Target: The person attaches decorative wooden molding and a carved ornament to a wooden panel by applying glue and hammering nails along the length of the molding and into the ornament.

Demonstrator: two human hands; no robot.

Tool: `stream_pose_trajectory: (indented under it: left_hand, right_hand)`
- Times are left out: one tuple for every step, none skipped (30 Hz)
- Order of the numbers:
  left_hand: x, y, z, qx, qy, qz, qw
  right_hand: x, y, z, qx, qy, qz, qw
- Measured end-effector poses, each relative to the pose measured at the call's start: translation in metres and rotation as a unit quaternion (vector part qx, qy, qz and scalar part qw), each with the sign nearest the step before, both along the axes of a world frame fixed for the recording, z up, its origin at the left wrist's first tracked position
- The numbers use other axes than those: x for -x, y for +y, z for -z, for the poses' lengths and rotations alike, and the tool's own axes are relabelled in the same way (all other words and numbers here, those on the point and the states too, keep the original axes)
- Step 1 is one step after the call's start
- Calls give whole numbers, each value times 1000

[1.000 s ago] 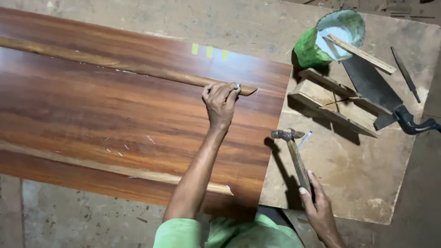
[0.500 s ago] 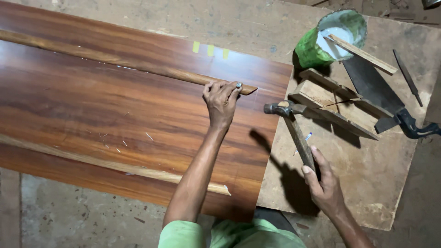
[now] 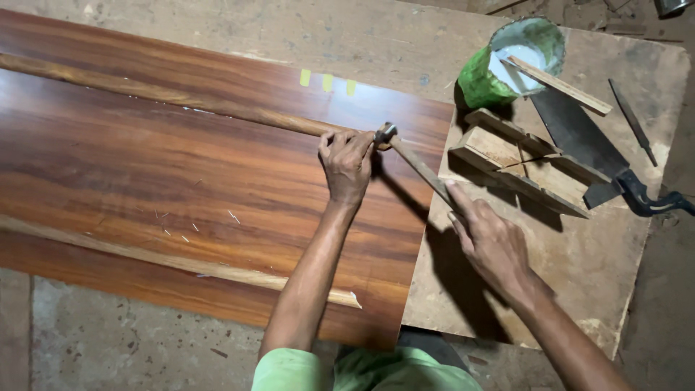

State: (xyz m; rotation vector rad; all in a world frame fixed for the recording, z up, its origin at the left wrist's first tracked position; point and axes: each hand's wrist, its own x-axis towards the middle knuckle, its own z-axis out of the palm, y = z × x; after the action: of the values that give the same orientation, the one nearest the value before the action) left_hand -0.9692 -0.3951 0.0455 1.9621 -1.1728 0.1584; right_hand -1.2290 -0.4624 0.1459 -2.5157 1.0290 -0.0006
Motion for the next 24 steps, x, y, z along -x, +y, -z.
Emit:
stream_pose_trajectory:
  left_hand:
    - [0,-1,0,3,-4,-5,1000]
    - [0,-1,-1,5,-8,-10,1000]
    - [0,-2,-1,12,-2,-7,1000]
    - [-1,-2,-1,17,5,-2,1000]
    - [-1,-2,-1,22,13,5,1000]
    - [-1,-2,-1,24,10,6,1000]
    - [-2,-2,0,27,7,6,1000]
    - [-2,-2,0,30,3,4,1000]
    - [-2,-1,0,22,8,4,1000]
    - [-2,-1,1,17,11,3,1000]
    - [0,0,2,12,16,1,1000]
    - [-1,0,3,12,21,3,1000]
    - [1,1,4,13,26,4,1000]
    - [0,1,5,21,30,2,999]
    - [1,1,6,23,42,-2,999]
    - [0,2,8,22,49,6,999]
    - [-1,1,9,37,48,10,998]
    - [-3,1,10,59,89,-1,994]
    - [-4,1,12,72,133,-10,988]
    - [-5,1,12,90,172,-13,981]
    - [-7,1,13,87,180,-6,980]
    - [-7,1,13,80,191,-2,978]
    - [-8,1,14,72,202,1,977]
    - [-8,1,14,62,177,4,982]
  right_hand:
    - [0,-1,-4,-2,33,1,999]
    - [1,-1,-9,17,-44,-16,999]
    - [7,0,-16,35,-121,-34,991]
    - [13,2,-23,51,-196,-51,978]
    - [18,2,-29,-18,-268,-14,963]
    - [21,3,-33,-87,-336,24,938]
    - [19,3,-34,-156,-400,61,901]
    - [16,2,-34,-93,-366,29,926]
    - [11,2,-32,-28,-329,-3,944]
    - [3,-1,-28,40,-292,-35,955]
    - [-2,-1,-25,-14,-136,-6,991]
    - [-8,-1,-20,-70,25,27,997]
    - [-9,0,-19,-121,185,60,973]
    - [-9,0,-17,-94,105,50,989]
    - [-6,1,-17,-77,35,39,996]
    - [0,5,-17,-64,-43,41,996]
    - [5,5,-18,-44,-96,47,993]
    - [11,6,-18,-29,-143,45,988]
    - [18,8,-19,-23,-186,48,981]
    - [22,10,-19,-50,-179,88,979]
    - [26,10,-19,-73,-173,128,974]
    - [29,11,-19,-101,-161,167,968]
    - [30,12,-19,-99,-173,161,967]
    - [30,13,-18,-96,-188,154,965]
